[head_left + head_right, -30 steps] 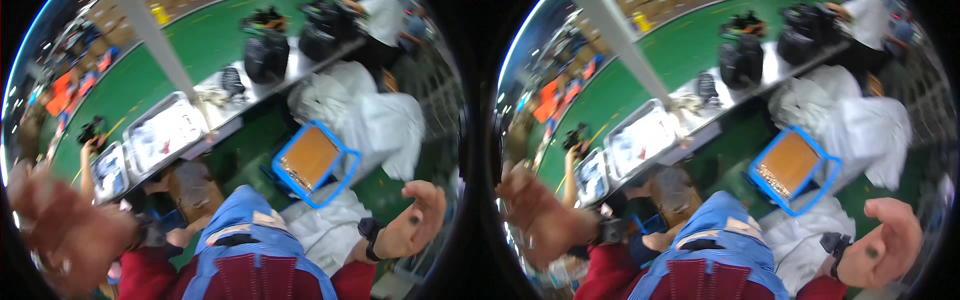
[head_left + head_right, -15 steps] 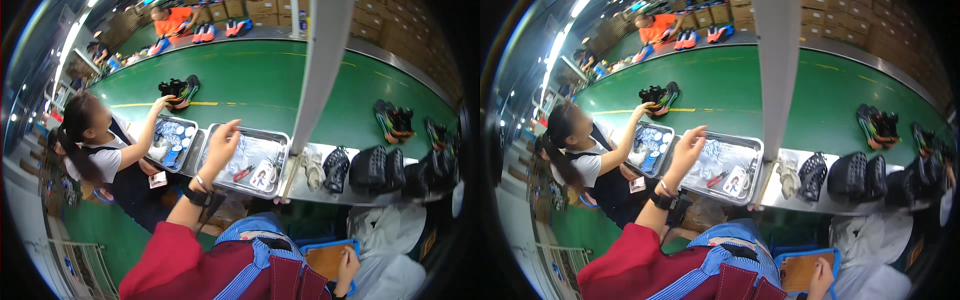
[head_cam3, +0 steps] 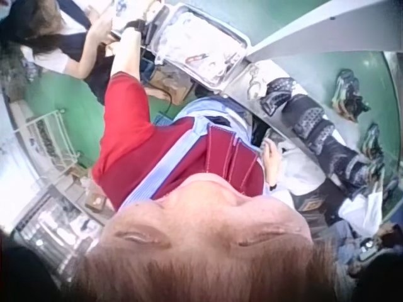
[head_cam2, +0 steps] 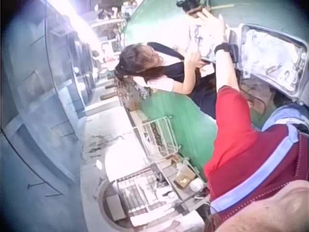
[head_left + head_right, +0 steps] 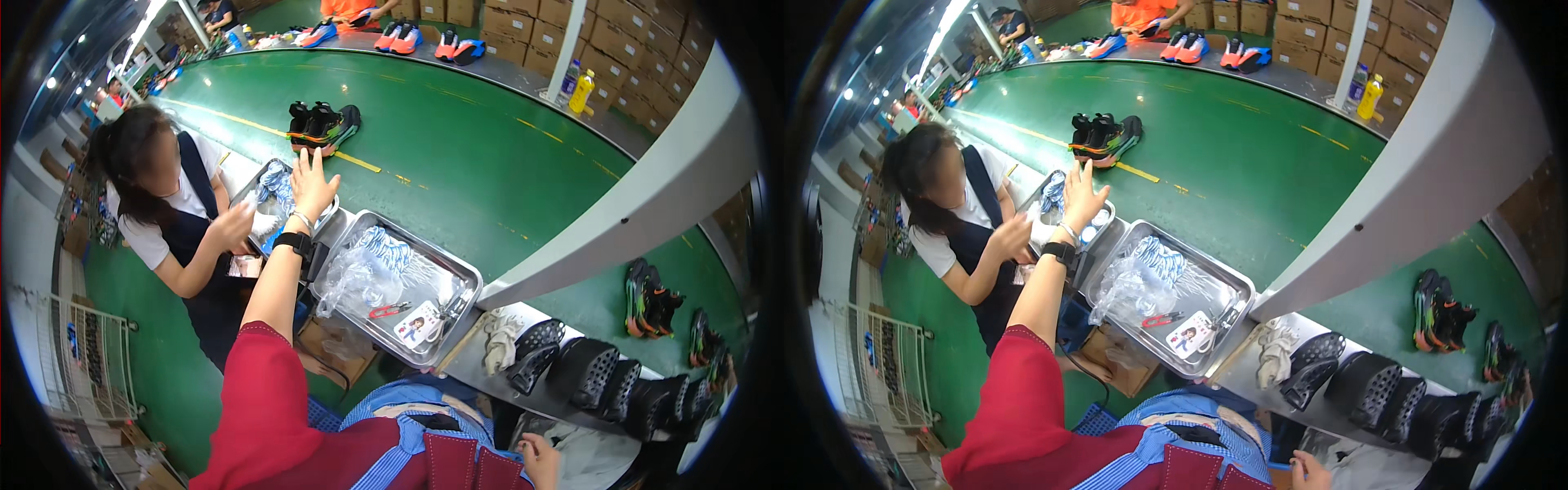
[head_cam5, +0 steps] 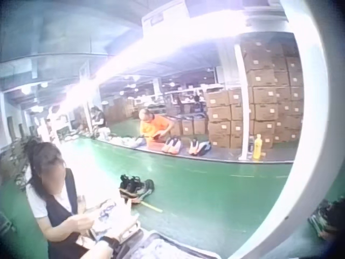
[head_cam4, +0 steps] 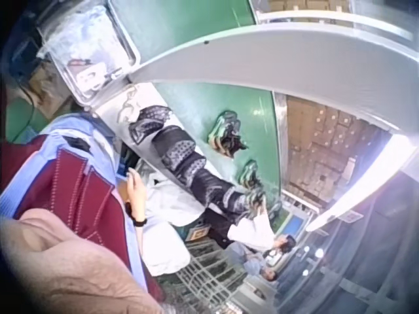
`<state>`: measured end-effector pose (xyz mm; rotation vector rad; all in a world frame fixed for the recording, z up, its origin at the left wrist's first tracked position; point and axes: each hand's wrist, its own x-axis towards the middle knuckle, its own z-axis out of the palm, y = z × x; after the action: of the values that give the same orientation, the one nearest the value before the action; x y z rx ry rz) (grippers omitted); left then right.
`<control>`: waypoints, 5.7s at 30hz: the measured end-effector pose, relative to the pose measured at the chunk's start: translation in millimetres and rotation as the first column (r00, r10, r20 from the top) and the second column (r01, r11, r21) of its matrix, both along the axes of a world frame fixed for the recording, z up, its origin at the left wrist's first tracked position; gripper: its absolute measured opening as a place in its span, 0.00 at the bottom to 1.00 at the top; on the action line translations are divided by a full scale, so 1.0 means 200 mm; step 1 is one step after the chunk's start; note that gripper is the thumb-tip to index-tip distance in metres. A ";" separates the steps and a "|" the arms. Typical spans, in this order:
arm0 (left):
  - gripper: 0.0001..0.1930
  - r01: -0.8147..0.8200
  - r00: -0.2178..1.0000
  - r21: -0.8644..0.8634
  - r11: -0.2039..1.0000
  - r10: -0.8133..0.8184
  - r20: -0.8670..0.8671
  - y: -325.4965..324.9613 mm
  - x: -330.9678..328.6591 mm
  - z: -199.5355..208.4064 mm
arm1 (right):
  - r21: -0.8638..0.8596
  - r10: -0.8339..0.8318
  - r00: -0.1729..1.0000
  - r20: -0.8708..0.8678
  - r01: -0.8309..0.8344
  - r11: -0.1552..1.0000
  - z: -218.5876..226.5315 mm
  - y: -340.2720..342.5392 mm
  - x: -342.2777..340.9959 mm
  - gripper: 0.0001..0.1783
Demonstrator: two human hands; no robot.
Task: Inspecting and assembling shoe components and placing them on a moving conveyor belt.
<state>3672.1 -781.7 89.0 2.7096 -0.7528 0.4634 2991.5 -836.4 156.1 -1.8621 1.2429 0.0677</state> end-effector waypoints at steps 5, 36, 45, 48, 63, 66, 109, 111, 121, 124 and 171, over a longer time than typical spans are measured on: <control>0.39 -0.021 0.993 0.024 0.999 0.023 -0.112 0.05 -0.13 -0.01 | 0.138 0.064 0.998 0.023 -0.067 0.988 0.09 -0.16 -0.03 0.13; 0.31 -0.064 0.985 0.367 0.928 0.119 -0.128 -0.18 1.40 -0.35 | -0.475 -0.109 0.940 0.322 0.260 0.841 0.59 -0.42 1.37 0.48; 0.20 0.065 0.959 0.656 0.752 0.134 -0.249 -0.29 1.61 -0.28 | -0.604 -0.128 0.983 0.135 0.184 0.775 0.57 -0.43 1.34 0.56; 0.21 0.072 0.976 0.554 0.829 0.055 -0.209 -0.27 1.59 -0.29 | -0.609 -0.037 0.981 0.192 0.149 0.779 0.55 -0.46 1.34 0.49; 0.25 0.543 0.838 0.315 0.779 -0.480 -0.257 -0.69 0.73 -0.32 | -0.522 -0.241 0.920 0.309 0.375 0.766 0.52 -0.35 1.15 0.61; 0.20 0.579 0.692 -0.061 0.813 -0.530 -0.490 -0.69 0.83 -0.40 | -0.436 -0.319 0.876 0.363 0.462 0.773 0.50 -0.38 1.32 0.58; 0.28 0.826 0.548 -0.464 0.319 -0.646 0.532 -0.87 -2.36 0.81 | -0.087 -0.348 0.936 -0.044 0.344 0.935 -0.76 -0.59 -1.50 0.09; 0.22 0.909 0.413 -0.078 0.409 -0.909 0.051 -1.24 -2.66 0.74 | 0.039 0.015 0.906 -0.422 0.001 0.999 -1.21 -0.37 -1.63 0.11; 0.32 0.966 0.242 0.015 0.257 -0.885 -0.399 -2.31 -2.98 -0.28 | 0.365 -0.244 0.962 -0.127 0.274 0.890 -1.85 0.21 -1.58 0.16; 0.29 0.971 0.185 -0.077 0.225 -0.918 -0.350 -2.38 -3.01 -0.33 | 0.451 -0.068 0.985 -0.157 0.133 0.883 -2.12 0.28 -1.56 0.20; 0.32 0.795 0.169 -0.463 0.391 -0.877 -0.450 -2.07 -2.63 -0.31 | -0.738 -0.035 0.907 0.419 0.363 0.569 -1.17 -0.87 -1.25 0.03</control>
<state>3145.9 -1195.8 26.9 1.6085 -1.7051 -0.6747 2742.1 -1009.4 -77.4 -2.2957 1.3088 -1.1223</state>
